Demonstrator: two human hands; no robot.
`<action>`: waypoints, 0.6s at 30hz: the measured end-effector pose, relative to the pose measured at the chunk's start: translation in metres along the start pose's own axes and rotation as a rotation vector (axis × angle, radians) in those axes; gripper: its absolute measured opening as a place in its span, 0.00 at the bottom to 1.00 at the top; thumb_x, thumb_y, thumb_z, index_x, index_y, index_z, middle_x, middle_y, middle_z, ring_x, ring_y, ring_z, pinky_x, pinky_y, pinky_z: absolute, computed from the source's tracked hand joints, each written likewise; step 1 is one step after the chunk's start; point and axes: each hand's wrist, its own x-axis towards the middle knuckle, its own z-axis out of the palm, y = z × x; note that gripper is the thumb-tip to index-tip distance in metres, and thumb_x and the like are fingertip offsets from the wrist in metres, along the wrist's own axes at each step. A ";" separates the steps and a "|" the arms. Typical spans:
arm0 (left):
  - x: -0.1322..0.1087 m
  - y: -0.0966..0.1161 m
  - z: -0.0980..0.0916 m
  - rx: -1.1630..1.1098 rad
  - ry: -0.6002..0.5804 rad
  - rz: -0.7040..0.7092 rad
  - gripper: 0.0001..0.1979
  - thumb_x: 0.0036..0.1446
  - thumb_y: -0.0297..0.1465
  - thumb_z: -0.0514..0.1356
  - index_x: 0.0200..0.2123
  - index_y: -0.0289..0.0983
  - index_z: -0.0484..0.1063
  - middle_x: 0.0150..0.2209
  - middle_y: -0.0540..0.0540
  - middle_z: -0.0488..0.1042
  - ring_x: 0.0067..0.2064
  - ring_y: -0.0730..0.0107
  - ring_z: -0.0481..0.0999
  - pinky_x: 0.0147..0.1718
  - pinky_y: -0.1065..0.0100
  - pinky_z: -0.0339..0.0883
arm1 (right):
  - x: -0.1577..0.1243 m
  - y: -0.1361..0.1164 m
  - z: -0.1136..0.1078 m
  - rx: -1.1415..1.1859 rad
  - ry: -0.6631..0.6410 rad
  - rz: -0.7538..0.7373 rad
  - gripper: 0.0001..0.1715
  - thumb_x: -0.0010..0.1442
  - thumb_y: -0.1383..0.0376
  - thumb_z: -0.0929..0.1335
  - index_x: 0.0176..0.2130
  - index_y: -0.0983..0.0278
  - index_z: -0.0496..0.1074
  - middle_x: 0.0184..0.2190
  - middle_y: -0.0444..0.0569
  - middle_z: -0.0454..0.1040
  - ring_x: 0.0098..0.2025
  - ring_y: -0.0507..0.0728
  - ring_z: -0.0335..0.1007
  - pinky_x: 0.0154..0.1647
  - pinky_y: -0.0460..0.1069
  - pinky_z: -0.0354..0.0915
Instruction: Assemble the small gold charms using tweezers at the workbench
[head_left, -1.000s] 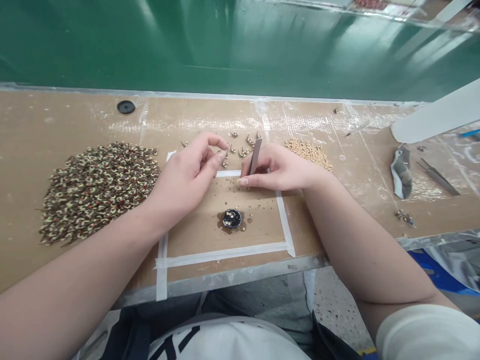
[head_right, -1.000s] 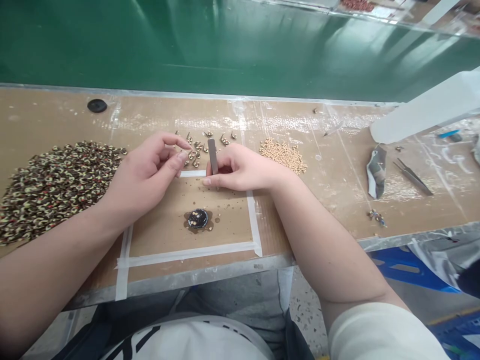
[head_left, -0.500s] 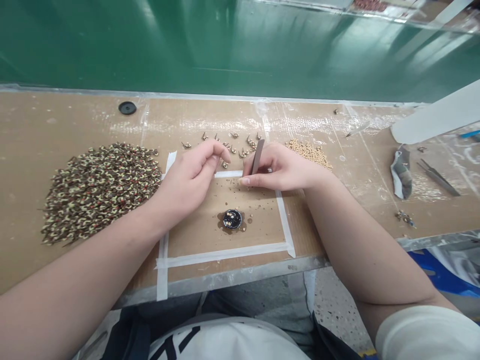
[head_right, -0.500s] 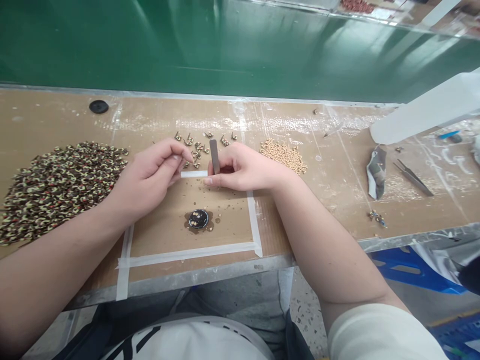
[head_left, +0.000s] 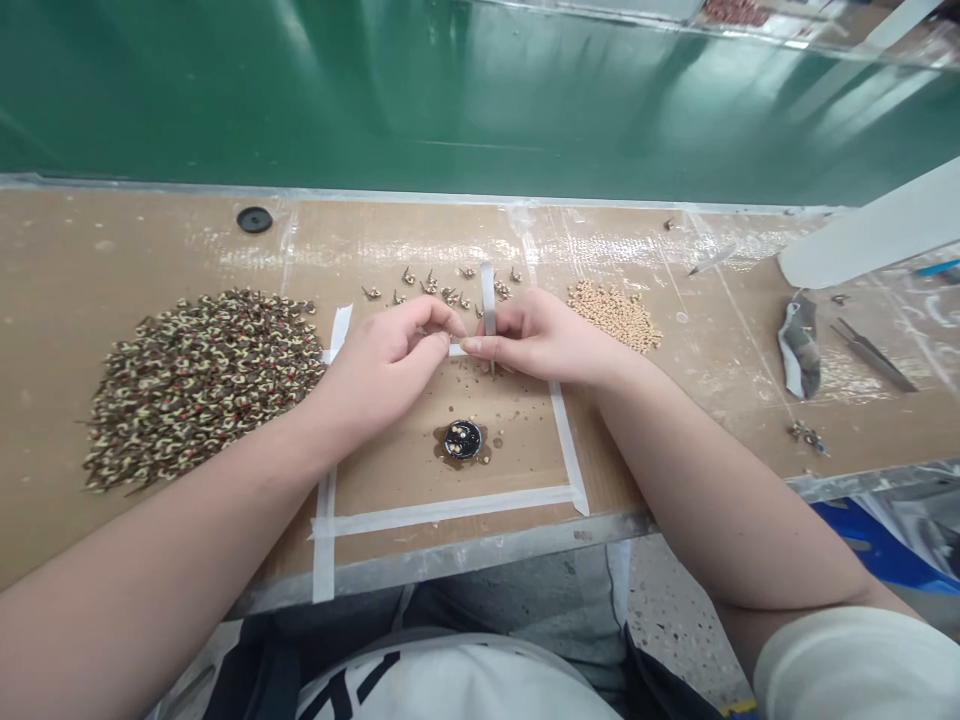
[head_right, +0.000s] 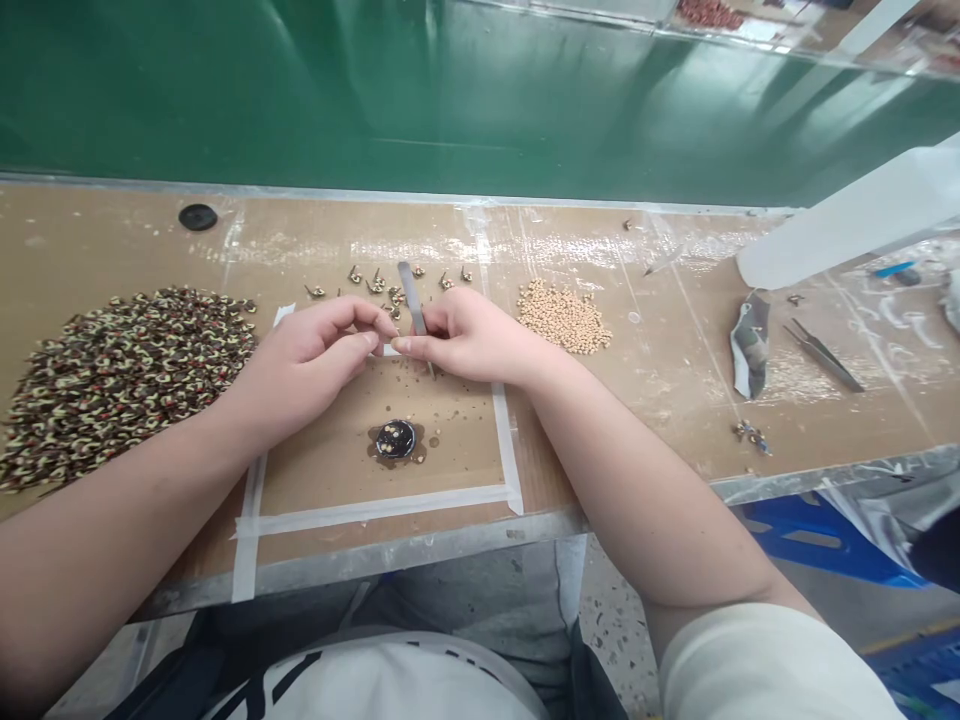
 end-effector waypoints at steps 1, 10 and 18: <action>0.000 0.000 0.000 0.001 0.012 -0.006 0.10 0.66 0.32 0.57 0.43 0.40 0.80 0.31 0.50 0.76 0.32 0.65 0.71 0.35 0.62 0.65 | 0.000 0.000 0.001 0.016 0.013 0.022 0.32 0.72 0.51 0.74 0.24 0.62 0.63 0.18 0.36 0.53 0.22 0.47 0.46 0.21 0.49 0.43; 0.001 0.003 -0.002 -0.186 -0.013 -0.076 0.10 0.70 0.38 0.60 0.42 0.40 0.80 0.36 0.48 0.80 0.27 0.72 0.67 0.26 0.67 0.60 | 0.008 0.006 0.006 0.481 0.170 -0.097 0.28 0.69 0.44 0.75 0.31 0.64 0.76 0.16 0.38 0.66 0.16 0.47 0.55 0.17 0.47 0.50; 0.003 0.000 0.000 -0.666 -0.262 -0.203 0.19 0.69 0.48 0.66 0.34 0.38 0.77 0.24 0.50 0.72 0.17 0.81 0.53 0.16 0.72 0.44 | 0.009 -0.006 0.016 0.391 0.402 -0.568 0.20 0.72 0.55 0.75 0.31 0.63 0.79 0.23 0.41 0.72 0.23 0.48 0.65 0.26 0.46 0.62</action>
